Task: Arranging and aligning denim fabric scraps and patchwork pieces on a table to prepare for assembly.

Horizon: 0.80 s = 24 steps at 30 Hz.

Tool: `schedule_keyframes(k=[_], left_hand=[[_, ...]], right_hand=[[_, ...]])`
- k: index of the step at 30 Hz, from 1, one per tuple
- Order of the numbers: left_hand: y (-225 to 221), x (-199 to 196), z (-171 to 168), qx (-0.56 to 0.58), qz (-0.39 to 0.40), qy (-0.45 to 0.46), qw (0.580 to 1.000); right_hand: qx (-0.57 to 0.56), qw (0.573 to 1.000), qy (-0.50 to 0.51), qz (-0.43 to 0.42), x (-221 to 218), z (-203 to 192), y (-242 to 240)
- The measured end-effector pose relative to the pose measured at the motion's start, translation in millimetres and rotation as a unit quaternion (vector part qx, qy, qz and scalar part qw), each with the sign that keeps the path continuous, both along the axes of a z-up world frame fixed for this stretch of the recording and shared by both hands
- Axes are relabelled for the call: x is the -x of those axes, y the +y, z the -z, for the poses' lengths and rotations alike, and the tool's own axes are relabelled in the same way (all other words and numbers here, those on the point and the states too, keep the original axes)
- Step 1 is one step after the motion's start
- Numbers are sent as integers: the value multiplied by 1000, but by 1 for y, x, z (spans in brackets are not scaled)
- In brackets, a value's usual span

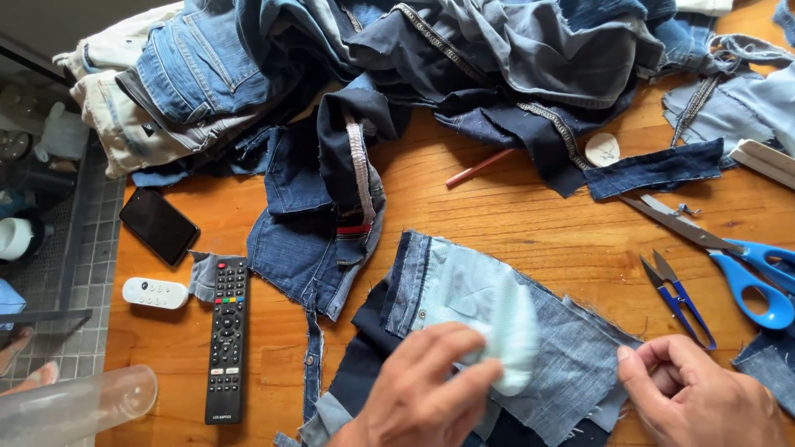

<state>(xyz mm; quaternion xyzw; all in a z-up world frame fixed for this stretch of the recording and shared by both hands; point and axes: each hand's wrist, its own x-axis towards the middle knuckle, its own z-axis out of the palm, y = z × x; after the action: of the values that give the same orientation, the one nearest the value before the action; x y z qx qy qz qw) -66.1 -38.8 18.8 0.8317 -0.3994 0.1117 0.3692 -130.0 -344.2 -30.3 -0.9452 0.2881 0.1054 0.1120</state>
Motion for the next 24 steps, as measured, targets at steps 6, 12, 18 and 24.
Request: schedule_keyframes(k=[6,12,18,24], left_hand=[[-1,-13,2,-21,-3,6,1000],[24,-39,34,-184,-314,22,931],[33,-49,47,-185,-313,97,927],[34,-69,47,-161,-319,142,923]], right_hand=[[-31,998,-45,24,3,17,-9],[-88,993,-18,72,-5,3,-9],[-97,995,4,38,-8,1,-12],[-42,999,-31,7,0,17,-11]])
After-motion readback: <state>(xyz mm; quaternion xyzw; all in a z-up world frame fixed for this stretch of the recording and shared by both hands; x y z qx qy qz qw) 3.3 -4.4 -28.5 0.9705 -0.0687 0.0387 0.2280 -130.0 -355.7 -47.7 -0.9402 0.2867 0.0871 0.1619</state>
